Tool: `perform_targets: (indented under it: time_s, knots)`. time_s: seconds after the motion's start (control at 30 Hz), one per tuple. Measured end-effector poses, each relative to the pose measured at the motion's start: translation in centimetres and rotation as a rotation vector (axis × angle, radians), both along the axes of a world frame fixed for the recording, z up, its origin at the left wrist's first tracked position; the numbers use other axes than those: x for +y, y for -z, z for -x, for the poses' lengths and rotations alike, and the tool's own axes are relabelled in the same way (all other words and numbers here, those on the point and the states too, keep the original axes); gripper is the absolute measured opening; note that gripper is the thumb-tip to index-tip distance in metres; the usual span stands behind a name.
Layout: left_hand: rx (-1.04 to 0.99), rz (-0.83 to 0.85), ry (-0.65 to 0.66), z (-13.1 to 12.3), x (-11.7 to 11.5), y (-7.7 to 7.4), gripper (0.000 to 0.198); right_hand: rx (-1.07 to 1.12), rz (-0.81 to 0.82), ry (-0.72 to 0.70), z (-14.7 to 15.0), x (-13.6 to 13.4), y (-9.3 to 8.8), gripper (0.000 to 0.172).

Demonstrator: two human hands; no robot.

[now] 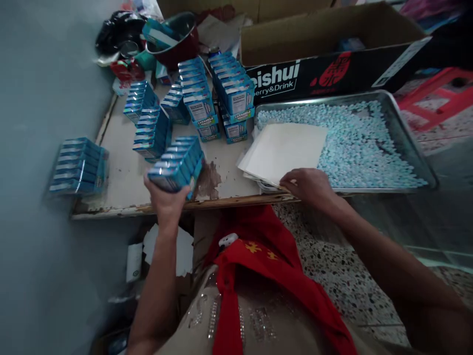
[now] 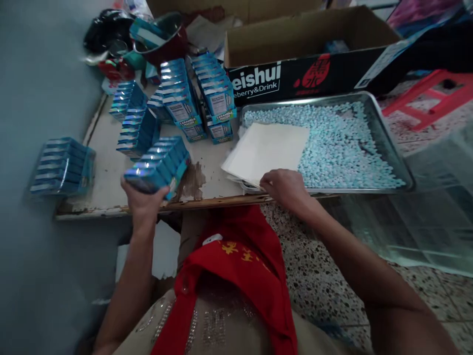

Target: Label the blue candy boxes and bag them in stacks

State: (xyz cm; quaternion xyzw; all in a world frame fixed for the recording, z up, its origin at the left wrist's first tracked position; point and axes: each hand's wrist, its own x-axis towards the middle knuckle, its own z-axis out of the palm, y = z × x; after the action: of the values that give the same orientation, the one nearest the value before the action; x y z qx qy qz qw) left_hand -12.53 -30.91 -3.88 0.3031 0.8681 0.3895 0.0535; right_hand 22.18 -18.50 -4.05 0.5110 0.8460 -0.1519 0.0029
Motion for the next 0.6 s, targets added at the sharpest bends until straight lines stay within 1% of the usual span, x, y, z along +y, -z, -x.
perform_targets:
  time_s: [0.07,0.1,0.13,0.2,0.27,0.3,0.33,0.4,0.47,0.53,0.57,0.6]
  knots:
    - [-0.103,-0.003,-0.025,-2.8,-4.3,1.3,0.117,0.197,0.077,0.122,-0.7,1.4,1.1,0.015]
    - [-0.157,-0.053,-0.010,-4.4,-6.1,2.3,0.114,0.293,0.128,0.171,-0.9,2.0,1.6,0.018]
    - [-0.201,-0.107,0.032,-5.7,-7.6,3.2,0.112,0.382,0.176,0.199,-1.1,2.5,2.0,0.023]
    - [-0.256,-0.189,0.103,-7.8,-9.5,4.7,0.114,0.518,0.246,0.230,-1.3,3.3,2.6,0.035]
    - [-0.320,-0.225,0.149,-8.4,-10.4,5.3,0.126,0.555,0.249,0.254,-1.1,3.6,2.9,0.044]
    - [-0.383,-0.237,0.171,-8.2,-10.6,5.2,0.127,0.544,0.218,0.263,-0.9,3.7,3.0,0.045]
    - [-0.478,-0.259,0.187,-7.7,-10.6,4.9,0.123,0.527,0.178,0.270,-0.7,3.7,3.1,0.044]
    - [-0.743,-0.283,0.197,-6.1,-10.6,4.0,0.098,0.507,0.116,0.286,-0.4,3.6,3.5,0.039]
    - [-1.024,-0.218,0.196,-4.1,-10.4,2.9,0.078,0.533,0.113,0.314,-0.1,3.4,3.6,0.035]
    - [-1.209,-0.090,0.217,-2.5,-10.1,2.1,0.069,0.608,0.112,0.355,0.0,3.1,3.1,0.032]
    - [-1.261,-0.042,0.246,-2.0,-10.0,2.0,0.067,0.651,0.091,0.381,0.0,2.8,2.4,0.031]
    - [-1.293,-0.028,0.275,-1.8,-10.0,2.0,0.068,0.696,0.034,0.413,0.1,2.5,1.5,0.032]
